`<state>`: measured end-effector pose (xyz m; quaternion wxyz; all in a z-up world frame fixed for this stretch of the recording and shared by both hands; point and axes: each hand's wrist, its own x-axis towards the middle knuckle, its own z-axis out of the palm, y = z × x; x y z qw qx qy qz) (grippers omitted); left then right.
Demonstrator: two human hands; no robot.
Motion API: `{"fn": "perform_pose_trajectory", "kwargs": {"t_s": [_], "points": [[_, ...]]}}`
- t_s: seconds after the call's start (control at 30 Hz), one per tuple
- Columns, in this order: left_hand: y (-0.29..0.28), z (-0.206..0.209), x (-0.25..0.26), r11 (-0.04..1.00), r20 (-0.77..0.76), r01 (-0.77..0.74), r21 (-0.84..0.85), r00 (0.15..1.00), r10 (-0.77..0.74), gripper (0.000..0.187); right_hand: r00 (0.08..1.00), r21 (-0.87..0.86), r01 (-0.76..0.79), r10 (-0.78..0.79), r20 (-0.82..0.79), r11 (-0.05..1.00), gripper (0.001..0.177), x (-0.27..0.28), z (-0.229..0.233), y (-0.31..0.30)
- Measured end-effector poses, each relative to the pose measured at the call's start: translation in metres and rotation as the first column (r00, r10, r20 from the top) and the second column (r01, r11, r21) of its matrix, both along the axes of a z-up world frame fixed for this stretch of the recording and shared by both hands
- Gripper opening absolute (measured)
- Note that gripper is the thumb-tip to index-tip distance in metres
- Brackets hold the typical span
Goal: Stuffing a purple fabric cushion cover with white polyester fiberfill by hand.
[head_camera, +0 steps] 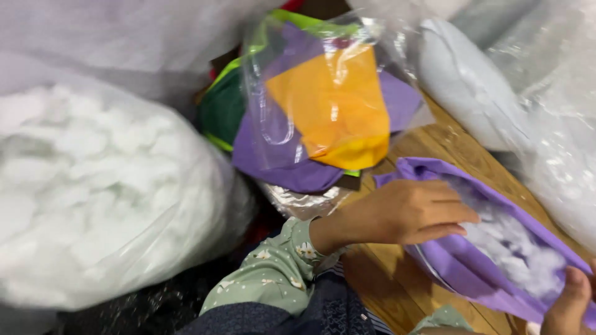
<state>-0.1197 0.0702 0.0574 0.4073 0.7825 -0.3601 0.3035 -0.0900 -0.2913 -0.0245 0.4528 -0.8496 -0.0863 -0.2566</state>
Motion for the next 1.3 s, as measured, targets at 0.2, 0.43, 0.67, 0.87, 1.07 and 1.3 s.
{"fn": "perform_pose_trajectory", "kwargs": {"t_s": [0.2,0.43,0.67,0.87,1.07,1.3], "points": [[0.058,-0.016,-0.089,0.955,0.094,-0.286,-0.076,0.952,0.293,0.019,0.885,-0.316,-0.44,0.466,0.006,0.841,0.021,-0.02,0.052,0.104],[0.136,0.047,-0.241,0.813,0.312,-0.572,0.107,0.796,0.519,0.017,0.516,-0.518,-0.703,0.851,0.1,0.487,0.018,-0.1,0.137,0.269],[0.179,0.078,-0.337,0.418,0.367,-0.908,-0.037,0.377,0.85,0.053,0.138,-0.513,-0.816,0.952,0.273,0.266,0.023,-0.147,0.191,0.414],[0.194,0.047,-0.348,0.413,0.075,-0.869,0.273,0.447,0.892,0.055,-0.125,-0.427,-0.904,0.967,0.223,-0.018,0.037,-0.212,0.177,0.57],[0.189,0.034,-0.346,0.357,0.303,-0.913,0.196,0.403,0.864,0.057,-0.173,-0.587,-0.774,0.971,-0.163,-0.236,0.069,-0.272,0.181,0.627],[0.204,0.045,-0.343,0.387,0.36,-0.919,0.071,0.385,0.849,0.051,-0.013,-0.605,-0.736,0.899,-0.437,-0.305,0.037,-0.241,0.079,0.66]]}}
